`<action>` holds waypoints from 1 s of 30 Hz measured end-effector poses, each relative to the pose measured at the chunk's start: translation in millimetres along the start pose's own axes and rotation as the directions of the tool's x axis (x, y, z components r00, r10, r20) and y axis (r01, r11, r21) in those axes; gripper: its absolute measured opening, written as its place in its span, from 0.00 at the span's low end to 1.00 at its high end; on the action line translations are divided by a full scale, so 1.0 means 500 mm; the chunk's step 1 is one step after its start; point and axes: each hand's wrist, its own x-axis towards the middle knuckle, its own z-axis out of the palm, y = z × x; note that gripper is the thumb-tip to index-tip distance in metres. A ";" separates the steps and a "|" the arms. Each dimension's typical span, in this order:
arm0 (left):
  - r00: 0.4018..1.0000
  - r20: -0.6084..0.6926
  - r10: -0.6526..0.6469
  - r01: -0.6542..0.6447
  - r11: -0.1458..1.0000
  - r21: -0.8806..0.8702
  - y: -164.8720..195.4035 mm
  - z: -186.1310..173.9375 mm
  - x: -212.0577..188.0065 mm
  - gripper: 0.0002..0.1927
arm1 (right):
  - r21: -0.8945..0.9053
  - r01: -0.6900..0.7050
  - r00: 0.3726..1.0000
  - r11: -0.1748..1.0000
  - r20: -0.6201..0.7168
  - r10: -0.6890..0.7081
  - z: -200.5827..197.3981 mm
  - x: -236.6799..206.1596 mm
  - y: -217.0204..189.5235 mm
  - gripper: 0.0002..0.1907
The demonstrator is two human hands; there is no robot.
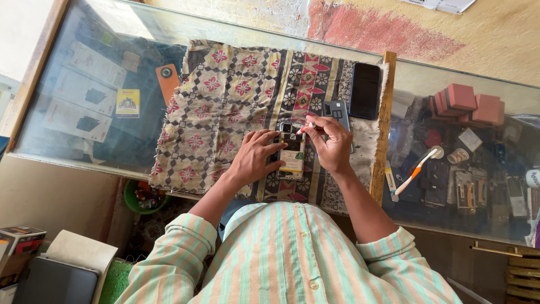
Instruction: The person removes the back cover of a smartphone, then uses a screwdriver to loosen and remove several screws from the internal frame. The person continues to unscrew components while holding the phone steady on a patterned cloth.
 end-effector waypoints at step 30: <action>1.000 -0.001 0.001 -0.001 1.000 -0.015 0.000 -0.004 0.000 0.25 | -0.023 0.027 0.999 0.999 0.032 -0.027 -0.001 0.010 0.007 0.09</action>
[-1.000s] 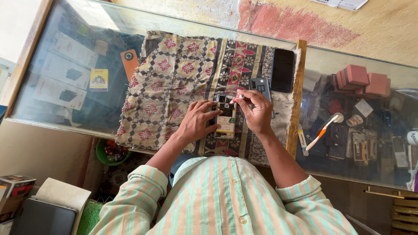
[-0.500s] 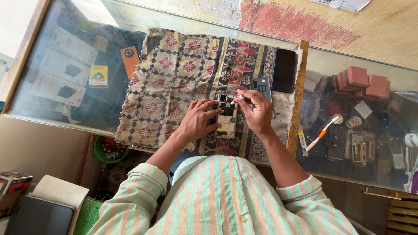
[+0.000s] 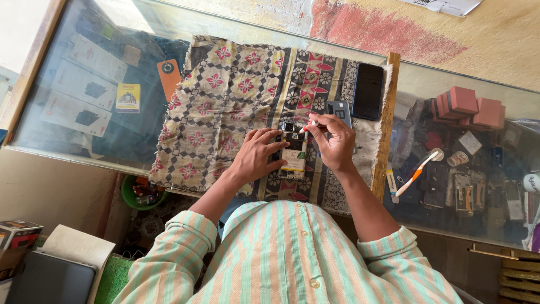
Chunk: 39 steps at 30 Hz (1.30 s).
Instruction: The person removes the back cover of a smartphone, then uses a screwdriver to loosen and remove several screws from the internal frame. The person continues to unscrew components while holding the phone steady on a patterned cloth.
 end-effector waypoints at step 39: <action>1.000 -0.017 0.009 -0.009 1.000 -0.002 0.003 -0.001 -0.001 0.25 | -0.083 0.180 0.980 0.980 0.096 -0.172 0.023 0.011 -0.019 0.14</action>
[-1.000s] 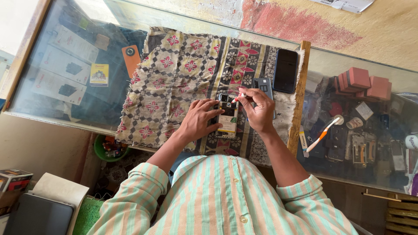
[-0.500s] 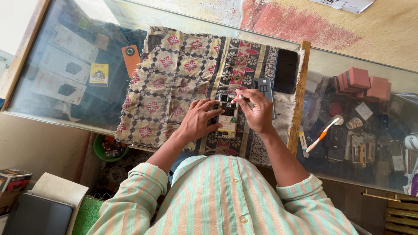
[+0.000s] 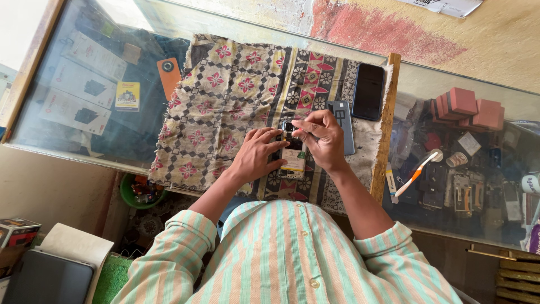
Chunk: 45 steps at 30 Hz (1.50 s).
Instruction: The person removes the back cover of a smartphone, then uses a screwdriver to loosen and remove several screws from the internal frame. The person continues to unscrew components while holding the phone steady on a patterned cloth.
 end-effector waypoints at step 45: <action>0.990 0.098 -0.097 0.137 0.642 -0.755 -0.005 -0.002 0.122 0.12 | 0.045 -0.045 0.991 0.998 0.131 0.039 -0.014 0.006 0.000 0.12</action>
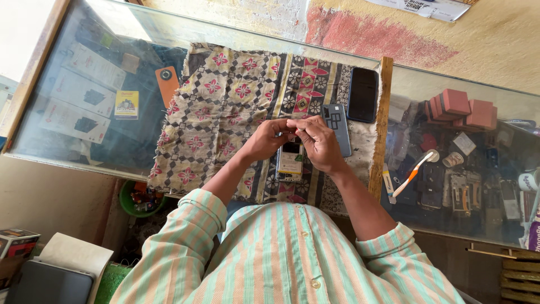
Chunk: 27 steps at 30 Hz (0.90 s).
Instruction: The person removes the back cover of a smartphone, then uses a screwdriver to loosen and remove several screws from the internal frame. The person continues to unscrew components while holding the phone steady on a patterned cloth.
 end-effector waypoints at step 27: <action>0.981 -0.189 0.033 0.004 0.981 0.194 -0.006 0.016 0.009 0.13 | 0.179 0.001 0.995 0.984 -0.102 0.017 0.012 -0.013 0.016 0.11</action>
